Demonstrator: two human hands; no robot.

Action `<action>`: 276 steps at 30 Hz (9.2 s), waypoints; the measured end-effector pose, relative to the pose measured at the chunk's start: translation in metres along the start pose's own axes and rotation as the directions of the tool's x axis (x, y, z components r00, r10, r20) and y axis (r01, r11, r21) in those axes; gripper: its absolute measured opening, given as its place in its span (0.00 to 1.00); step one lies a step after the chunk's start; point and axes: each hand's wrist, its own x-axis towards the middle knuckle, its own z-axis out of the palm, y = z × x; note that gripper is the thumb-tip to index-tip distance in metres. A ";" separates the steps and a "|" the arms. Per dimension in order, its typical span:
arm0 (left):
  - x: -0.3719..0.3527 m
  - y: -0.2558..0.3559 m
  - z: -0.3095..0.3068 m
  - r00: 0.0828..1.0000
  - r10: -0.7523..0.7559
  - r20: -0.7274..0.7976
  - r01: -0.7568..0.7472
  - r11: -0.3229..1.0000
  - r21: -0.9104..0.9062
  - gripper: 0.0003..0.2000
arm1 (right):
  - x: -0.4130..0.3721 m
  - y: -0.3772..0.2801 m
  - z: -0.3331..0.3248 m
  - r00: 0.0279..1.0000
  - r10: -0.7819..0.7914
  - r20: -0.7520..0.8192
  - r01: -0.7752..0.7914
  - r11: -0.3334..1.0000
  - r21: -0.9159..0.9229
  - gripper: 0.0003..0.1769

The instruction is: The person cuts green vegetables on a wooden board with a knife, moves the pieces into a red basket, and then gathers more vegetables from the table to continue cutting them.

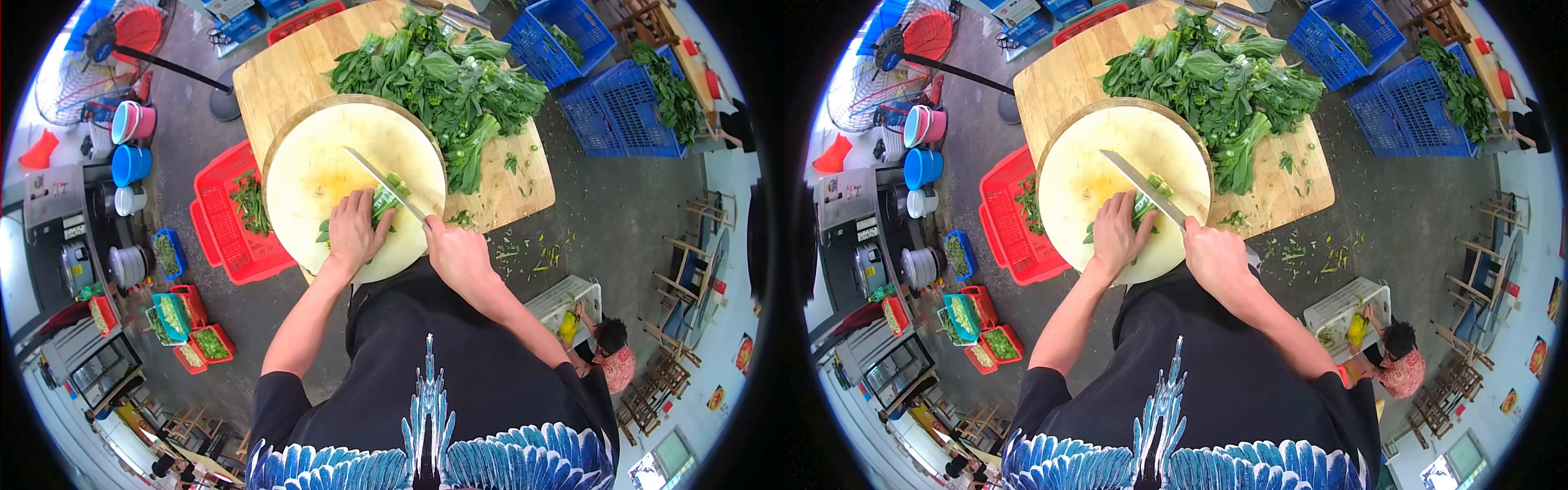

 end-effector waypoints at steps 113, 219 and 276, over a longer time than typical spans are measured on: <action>-0.074 0.019 0.046 0.626 -0.764 -0.158 0.395 0.485 -0.780 0.15 | 0.128 0.023 0.052 0.858 -0.435 -0.274 0.406 0.900 -0.157 0.27; -0.043 0.031 -0.008 0.860 -0.401 0.315 -0.043 -0.673 -0.738 0.29 | 0.022 0.117 0.019 0.997 -0.069 -0.025 0.069 0.763 0.643 0.22; -0.096 -0.012 0.000 0.591 -0.801 -0.095 0.528 0.474 -0.705 0.19 | 0.049 0.015 0.053 0.954 -0.148 0.261 -0.204 0.317 0.926 0.17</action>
